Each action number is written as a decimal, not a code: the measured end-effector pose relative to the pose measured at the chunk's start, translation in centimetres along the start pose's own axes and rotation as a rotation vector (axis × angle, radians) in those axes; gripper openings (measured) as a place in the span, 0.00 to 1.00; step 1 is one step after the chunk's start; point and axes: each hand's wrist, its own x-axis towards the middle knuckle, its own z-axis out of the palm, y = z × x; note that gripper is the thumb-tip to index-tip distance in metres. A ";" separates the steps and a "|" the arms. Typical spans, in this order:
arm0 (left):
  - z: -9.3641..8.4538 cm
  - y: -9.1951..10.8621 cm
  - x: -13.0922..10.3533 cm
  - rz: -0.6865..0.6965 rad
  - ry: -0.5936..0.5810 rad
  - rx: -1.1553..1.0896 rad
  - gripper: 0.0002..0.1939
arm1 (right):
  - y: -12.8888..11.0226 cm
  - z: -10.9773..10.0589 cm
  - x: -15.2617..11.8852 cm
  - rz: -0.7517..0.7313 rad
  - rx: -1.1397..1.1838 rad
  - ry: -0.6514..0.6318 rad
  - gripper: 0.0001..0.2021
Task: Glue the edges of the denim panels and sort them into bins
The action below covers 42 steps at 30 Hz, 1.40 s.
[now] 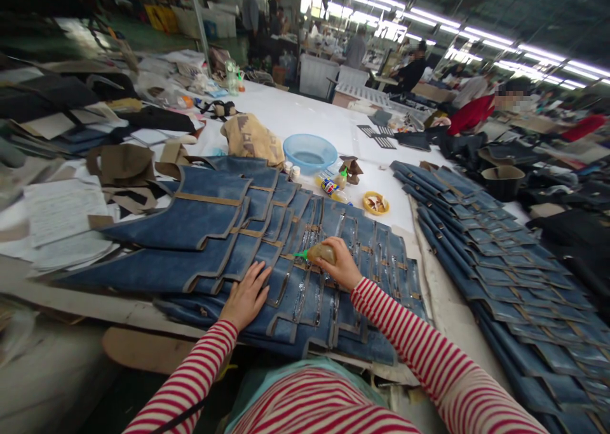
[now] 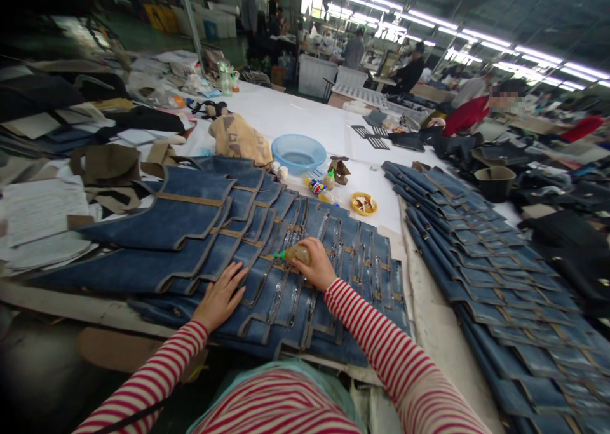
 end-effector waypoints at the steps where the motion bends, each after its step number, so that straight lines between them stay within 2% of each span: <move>1: 0.0 0.0 0.0 -0.002 -0.005 0.000 0.24 | 0.1 0.0 0.1 -0.004 -0.001 -0.006 0.18; 13: 0.2 -0.1 0.1 -0.009 -0.015 0.017 0.24 | 2.1 0.2 2.1 -0.015 -0.064 -0.016 0.18; 23: 0.2 -0.1 0.1 -0.011 -0.011 0.018 0.24 | 3.6 -0.6 4.6 -0.046 -0.146 0.050 0.18; 32: 0.1 0.0 0.2 -0.014 -0.009 0.018 0.24 | 4.1 -1.3 7.0 -0.002 -0.145 0.116 0.18; 42: 0.3 -0.2 0.1 -0.001 0.013 0.002 0.24 | 3.8 -0.2 3.8 0.085 -0.045 -0.008 0.19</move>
